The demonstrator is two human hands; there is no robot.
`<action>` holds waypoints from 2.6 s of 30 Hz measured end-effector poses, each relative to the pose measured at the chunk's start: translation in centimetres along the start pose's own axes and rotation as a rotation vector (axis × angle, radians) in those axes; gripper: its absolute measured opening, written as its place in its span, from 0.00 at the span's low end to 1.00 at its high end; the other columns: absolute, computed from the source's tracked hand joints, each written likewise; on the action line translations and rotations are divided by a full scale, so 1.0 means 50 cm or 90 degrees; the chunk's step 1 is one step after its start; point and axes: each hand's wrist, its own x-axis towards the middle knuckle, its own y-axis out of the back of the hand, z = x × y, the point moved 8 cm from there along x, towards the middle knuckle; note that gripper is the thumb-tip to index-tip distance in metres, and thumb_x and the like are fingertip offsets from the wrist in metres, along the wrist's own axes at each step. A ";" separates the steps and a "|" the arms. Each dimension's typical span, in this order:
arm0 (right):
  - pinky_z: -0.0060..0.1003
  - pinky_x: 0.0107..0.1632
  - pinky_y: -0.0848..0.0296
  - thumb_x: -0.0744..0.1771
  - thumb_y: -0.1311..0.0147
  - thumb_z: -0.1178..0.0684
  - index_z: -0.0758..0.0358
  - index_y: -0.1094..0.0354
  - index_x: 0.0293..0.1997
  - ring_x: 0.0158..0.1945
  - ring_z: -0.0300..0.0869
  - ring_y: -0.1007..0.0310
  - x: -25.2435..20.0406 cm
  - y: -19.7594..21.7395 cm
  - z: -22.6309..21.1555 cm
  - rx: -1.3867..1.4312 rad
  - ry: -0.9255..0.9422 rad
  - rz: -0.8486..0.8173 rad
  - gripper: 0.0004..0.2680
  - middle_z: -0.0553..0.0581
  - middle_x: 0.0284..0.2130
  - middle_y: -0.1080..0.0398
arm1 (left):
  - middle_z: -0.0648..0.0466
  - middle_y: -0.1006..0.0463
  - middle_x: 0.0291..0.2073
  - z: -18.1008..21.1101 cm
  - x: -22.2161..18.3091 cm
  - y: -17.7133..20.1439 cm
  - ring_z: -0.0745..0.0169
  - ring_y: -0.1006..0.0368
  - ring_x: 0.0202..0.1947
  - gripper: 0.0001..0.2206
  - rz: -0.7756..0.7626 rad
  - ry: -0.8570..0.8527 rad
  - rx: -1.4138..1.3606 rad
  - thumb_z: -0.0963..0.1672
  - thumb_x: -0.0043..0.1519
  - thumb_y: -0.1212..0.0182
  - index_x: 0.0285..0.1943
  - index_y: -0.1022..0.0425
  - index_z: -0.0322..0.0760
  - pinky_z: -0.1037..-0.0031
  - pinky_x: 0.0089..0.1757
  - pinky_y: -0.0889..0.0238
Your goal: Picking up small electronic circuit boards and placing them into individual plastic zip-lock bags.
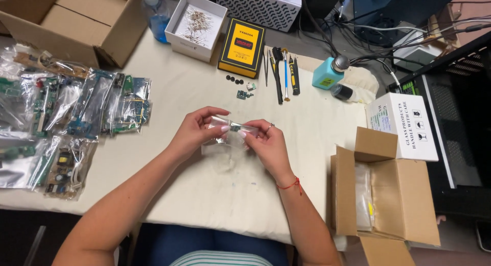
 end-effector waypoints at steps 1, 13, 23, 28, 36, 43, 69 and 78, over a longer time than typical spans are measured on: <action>0.30 0.37 0.19 0.65 0.38 0.63 0.67 0.27 0.50 0.28 0.35 0.25 -0.001 0.000 -0.009 -0.001 0.014 0.000 0.10 0.56 0.30 0.28 | 0.44 0.18 0.36 -0.016 0.007 0.009 0.65 0.19 0.32 0.20 -0.005 0.006 0.005 0.36 0.55 0.30 0.58 0.25 0.25 0.76 0.38 0.21; 0.30 0.25 0.21 0.68 0.46 0.63 0.70 0.26 0.52 0.18 0.42 0.24 -0.002 0.004 -0.016 0.003 -0.009 -0.022 0.08 0.66 0.23 0.26 | 0.42 0.19 0.39 -0.041 0.008 -0.007 0.47 0.17 0.43 0.14 -0.048 0.120 -0.093 0.37 0.61 0.38 0.56 0.27 0.25 0.55 0.51 0.23; 0.34 0.35 0.20 0.66 0.52 0.67 0.66 0.23 0.44 0.25 0.40 0.22 -0.004 0.000 -0.034 -0.049 0.097 -0.040 0.10 0.61 0.32 0.25 | 0.34 0.20 0.40 -0.080 0.016 0.019 0.39 0.18 0.45 0.08 -0.044 0.169 -0.104 0.36 0.66 0.49 0.52 0.28 0.24 0.47 0.52 0.25; 0.35 0.36 0.17 0.66 0.54 0.68 0.68 0.24 0.45 0.29 0.42 0.21 0.008 0.007 -0.013 -0.022 0.075 -0.029 0.10 0.60 0.34 0.28 | 0.34 0.19 0.40 -0.041 0.004 0.001 0.44 0.17 0.42 0.09 -0.033 0.185 -0.101 0.37 0.67 0.52 0.51 0.28 0.25 0.50 0.50 0.23; 0.34 0.43 0.14 0.63 0.38 0.65 0.70 0.26 0.49 0.43 0.40 0.25 -0.010 -0.005 -0.038 -0.011 0.055 -0.046 0.11 0.56 0.40 0.31 | 0.34 0.20 0.38 -0.017 0.001 -0.017 0.39 0.17 0.44 0.12 -0.068 0.140 -0.097 0.39 0.62 0.47 0.52 0.26 0.23 0.46 0.52 0.26; 0.31 0.42 0.15 0.66 0.40 0.63 0.67 0.28 0.52 0.36 0.36 0.24 -0.018 -0.020 -0.044 -0.031 0.064 -0.030 0.10 0.56 0.37 0.28 | 0.38 0.17 0.35 -0.047 0.006 0.003 0.46 0.16 0.37 0.21 -0.051 0.110 -0.062 0.36 0.60 0.37 0.63 0.33 0.24 0.58 0.46 0.22; 0.30 0.27 0.18 0.68 0.48 0.62 0.71 0.26 0.45 0.28 0.39 0.26 0.011 0.014 0.012 0.240 0.050 0.011 0.05 0.62 0.27 0.28 | 0.34 0.17 0.41 -0.002 0.013 0.008 0.55 0.17 0.31 0.11 -0.041 0.054 -0.082 0.40 0.64 0.42 0.50 0.21 0.24 0.63 0.35 0.18; 0.31 0.40 0.20 0.69 0.54 0.65 0.69 0.23 0.47 0.36 0.34 0.33 0.003 0.006 -0.023 0.094 0.164 -0.012 0.09 0.56 0.36 0.32 | 0.38 0.20 0.42 0.006 0.000 -0.002 0.49 0.17 0.30 0.18 -0.043 0.048 -0.070 0.49 0.66 0.42 0.52 0.26 0.26 0.58 0.32 0.18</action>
